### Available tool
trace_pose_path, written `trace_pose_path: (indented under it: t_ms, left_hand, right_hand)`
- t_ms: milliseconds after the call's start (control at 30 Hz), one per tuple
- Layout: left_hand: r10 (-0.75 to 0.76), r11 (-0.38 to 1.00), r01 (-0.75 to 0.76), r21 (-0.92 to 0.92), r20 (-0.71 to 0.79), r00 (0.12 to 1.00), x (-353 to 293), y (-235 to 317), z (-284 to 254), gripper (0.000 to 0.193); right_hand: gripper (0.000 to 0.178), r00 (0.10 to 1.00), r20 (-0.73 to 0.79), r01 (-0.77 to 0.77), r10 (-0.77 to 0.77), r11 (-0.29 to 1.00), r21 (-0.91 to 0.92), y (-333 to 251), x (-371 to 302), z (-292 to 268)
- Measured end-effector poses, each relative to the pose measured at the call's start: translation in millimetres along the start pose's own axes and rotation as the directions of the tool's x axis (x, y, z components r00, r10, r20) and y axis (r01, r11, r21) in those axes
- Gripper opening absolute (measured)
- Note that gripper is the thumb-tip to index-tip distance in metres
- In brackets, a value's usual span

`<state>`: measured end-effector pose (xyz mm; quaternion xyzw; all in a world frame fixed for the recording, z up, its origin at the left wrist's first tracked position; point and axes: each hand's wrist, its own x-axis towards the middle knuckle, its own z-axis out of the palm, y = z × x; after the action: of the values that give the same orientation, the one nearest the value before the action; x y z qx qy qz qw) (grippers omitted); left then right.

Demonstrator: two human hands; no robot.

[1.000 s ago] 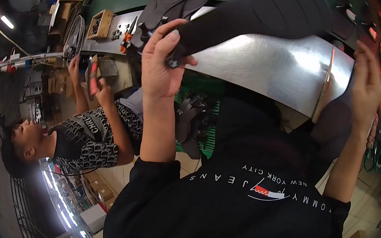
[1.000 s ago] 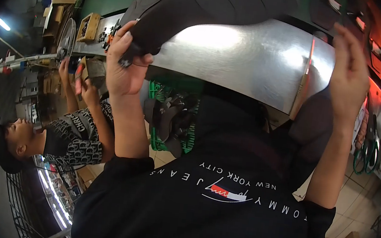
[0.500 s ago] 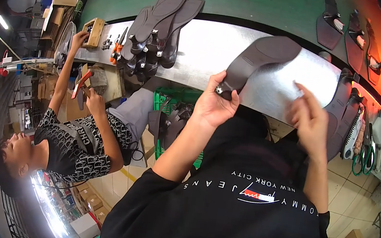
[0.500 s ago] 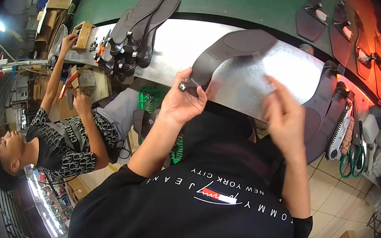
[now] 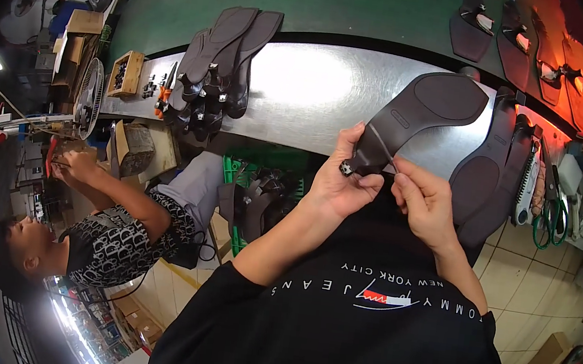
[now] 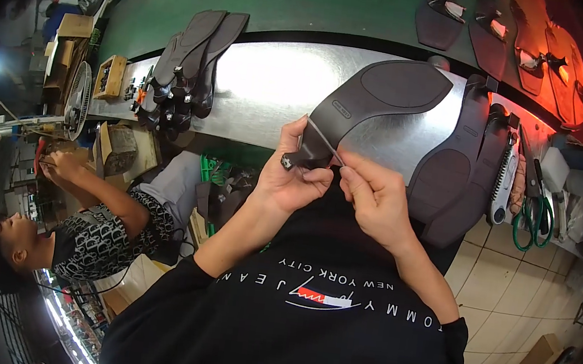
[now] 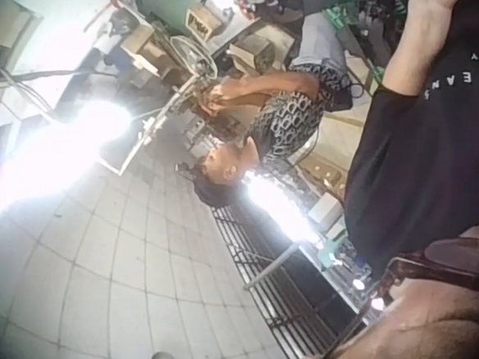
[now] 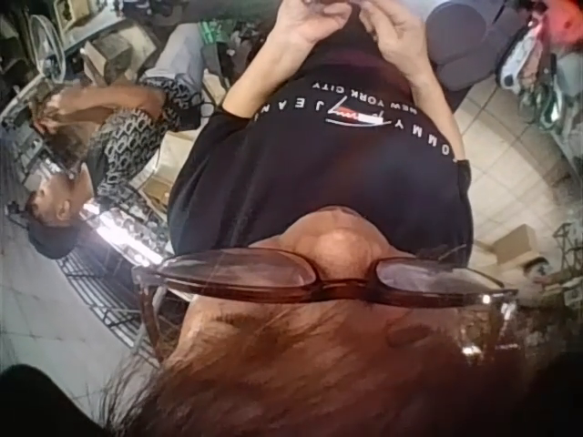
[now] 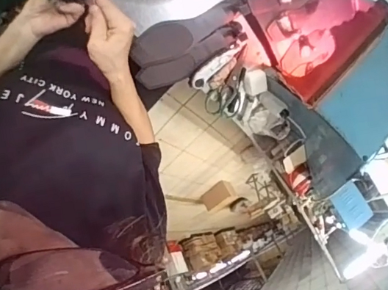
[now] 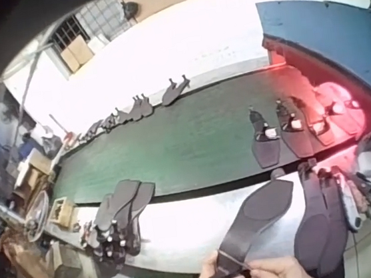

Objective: Manually assemble various components of sandals, including attaching straps and buckle mechanisms to soles.

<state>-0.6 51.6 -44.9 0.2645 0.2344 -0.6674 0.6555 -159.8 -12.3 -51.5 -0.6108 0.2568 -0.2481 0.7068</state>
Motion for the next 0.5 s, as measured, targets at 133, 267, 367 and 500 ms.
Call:
trace_pose_path:
  t_ms: [133, 267, 367, 500]
  left_hand:
    - [-0.011, 0.996, 0.009, 0.085, 0.021, 1.000, 0, -1, -4, 0.020]
    - [0.226, 0.964, -0.233, 0.127, 0.066, 0.972, -5, -4, 0, 0.032]
    - [0.637, 0.624, -0.589, 0.513, 0.102, 0.764, 2, -10, 11, 0.055]
    - [0.748, 0.414, -0.713, 0.565, 0.235, 0.621, 6, -14, 13, 0.067]
  right_hand:
    - [0.032, 0.934, 0.158, -0.356, 0.321, 0.787, 0.505, -10, 5, -14]
    - [0.043, 0.933, 0.167, -0.359, 0.319, 0.847, 0.392, -20, 2, -17]
    - [0.061, 0.904, 0.230, -0.403, 0.360, 0.898, 0.176, -27, 0, -6]
    - [0.057, 0.903, 0.245, -0.415, 0.353, 0.864, 0.285, -20, 0, 8]
